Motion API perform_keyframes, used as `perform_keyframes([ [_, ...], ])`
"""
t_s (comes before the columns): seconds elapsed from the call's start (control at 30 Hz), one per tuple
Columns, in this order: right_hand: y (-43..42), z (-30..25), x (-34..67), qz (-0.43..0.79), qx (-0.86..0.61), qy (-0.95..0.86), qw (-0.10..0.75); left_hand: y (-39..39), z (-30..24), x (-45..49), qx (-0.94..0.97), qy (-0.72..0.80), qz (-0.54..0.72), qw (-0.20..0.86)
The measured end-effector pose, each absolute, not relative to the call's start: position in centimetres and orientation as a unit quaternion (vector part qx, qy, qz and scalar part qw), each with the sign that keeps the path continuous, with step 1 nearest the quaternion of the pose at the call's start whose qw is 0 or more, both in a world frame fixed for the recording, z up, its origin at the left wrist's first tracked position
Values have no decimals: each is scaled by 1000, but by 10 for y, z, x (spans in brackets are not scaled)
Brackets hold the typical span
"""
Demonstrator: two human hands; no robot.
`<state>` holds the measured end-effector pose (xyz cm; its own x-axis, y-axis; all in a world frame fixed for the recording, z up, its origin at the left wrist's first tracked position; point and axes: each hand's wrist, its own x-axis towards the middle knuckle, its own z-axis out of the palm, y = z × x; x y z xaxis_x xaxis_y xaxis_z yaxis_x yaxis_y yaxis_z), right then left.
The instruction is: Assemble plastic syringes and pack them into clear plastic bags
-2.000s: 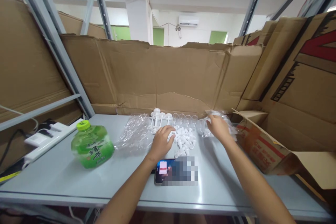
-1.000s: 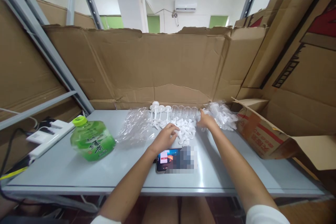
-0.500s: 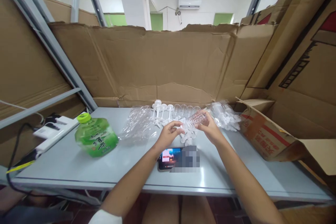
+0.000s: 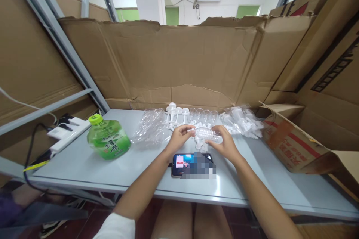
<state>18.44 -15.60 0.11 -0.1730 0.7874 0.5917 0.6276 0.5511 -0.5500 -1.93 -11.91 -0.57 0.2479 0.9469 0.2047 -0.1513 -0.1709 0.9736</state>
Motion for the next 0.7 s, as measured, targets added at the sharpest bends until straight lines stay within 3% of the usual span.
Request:
perform_keyframes([
  [0.2,-164,-3,172,61,-433,-768,468,-119,-1,-21,591,371,478,533],
  [0.7,-160,-3,181,81,-386,-783,482,-120,-2,-23,547,361,416,631],
])
